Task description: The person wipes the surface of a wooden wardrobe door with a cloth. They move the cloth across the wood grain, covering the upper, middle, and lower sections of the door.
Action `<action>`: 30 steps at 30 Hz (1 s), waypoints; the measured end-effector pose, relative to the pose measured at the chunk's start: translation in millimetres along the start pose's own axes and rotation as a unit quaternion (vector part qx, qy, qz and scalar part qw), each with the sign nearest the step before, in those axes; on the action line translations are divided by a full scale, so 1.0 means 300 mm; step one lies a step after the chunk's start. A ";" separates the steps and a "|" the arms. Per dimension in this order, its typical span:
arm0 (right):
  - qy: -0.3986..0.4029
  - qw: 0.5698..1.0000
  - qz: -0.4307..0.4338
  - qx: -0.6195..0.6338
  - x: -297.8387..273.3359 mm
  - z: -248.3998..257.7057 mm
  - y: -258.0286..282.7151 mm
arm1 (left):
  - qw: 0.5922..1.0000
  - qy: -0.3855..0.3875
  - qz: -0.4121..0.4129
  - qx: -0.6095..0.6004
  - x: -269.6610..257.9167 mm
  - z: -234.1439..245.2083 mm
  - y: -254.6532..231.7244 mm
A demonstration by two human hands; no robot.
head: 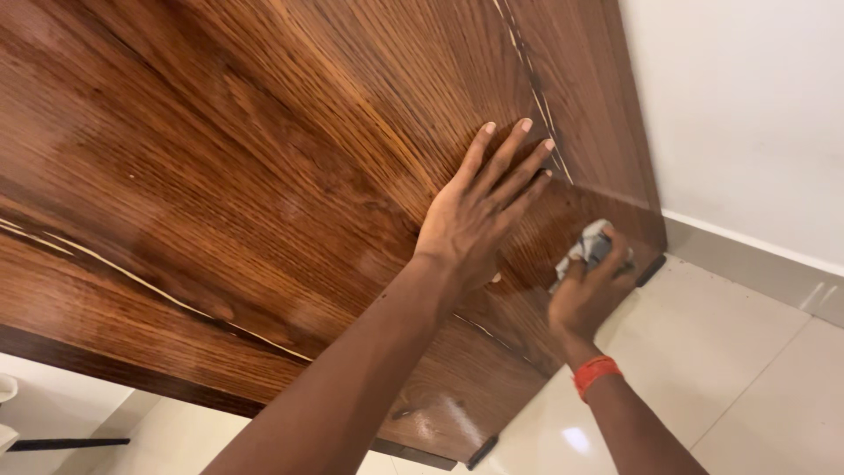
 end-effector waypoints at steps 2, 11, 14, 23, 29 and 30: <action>-0.008 0.999 -0.039 -0.036 0.016 0.016 -0.123 | 1.000 -0.007 -0.001 -0.006 0.001 0.004 0.005; 0.061 0.961 -0.262 -0.063 0.039 0.077 -0.403 | 0.998 0.023 -0.012 -0.057 -0.005 0.028 0.010; 0.041 0.960 -0.273 0.043 0.013 0.059 -0.294 | 0.997 -0.003 0.000 -0.082 0.006 0.023 0.012; 0.105 0.993 -0.010 0.060 0.011 0.051 0.291 | 0.991 0.061 -0.040 -0.108 -0.050 0.075 0.040; 0.125 0.992 0.000 -0.013 -0.022 0.091 0.076 | 0.998 0.031 -0.022 -0.057 -0.161 0.007 0.071; 0.153 0.987 -0.034 0.047 -0.043 0.099 0.019 | 0.998 0.020 -0.013 -0.055 -0.178 -0.007 0.081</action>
Point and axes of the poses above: each hand's wrist, its own x-axis towards the middle knuckle, its own z-axis out of the back of the hand, y = z × x, the point moved 4 cm from there along x, towards the middle knuckle
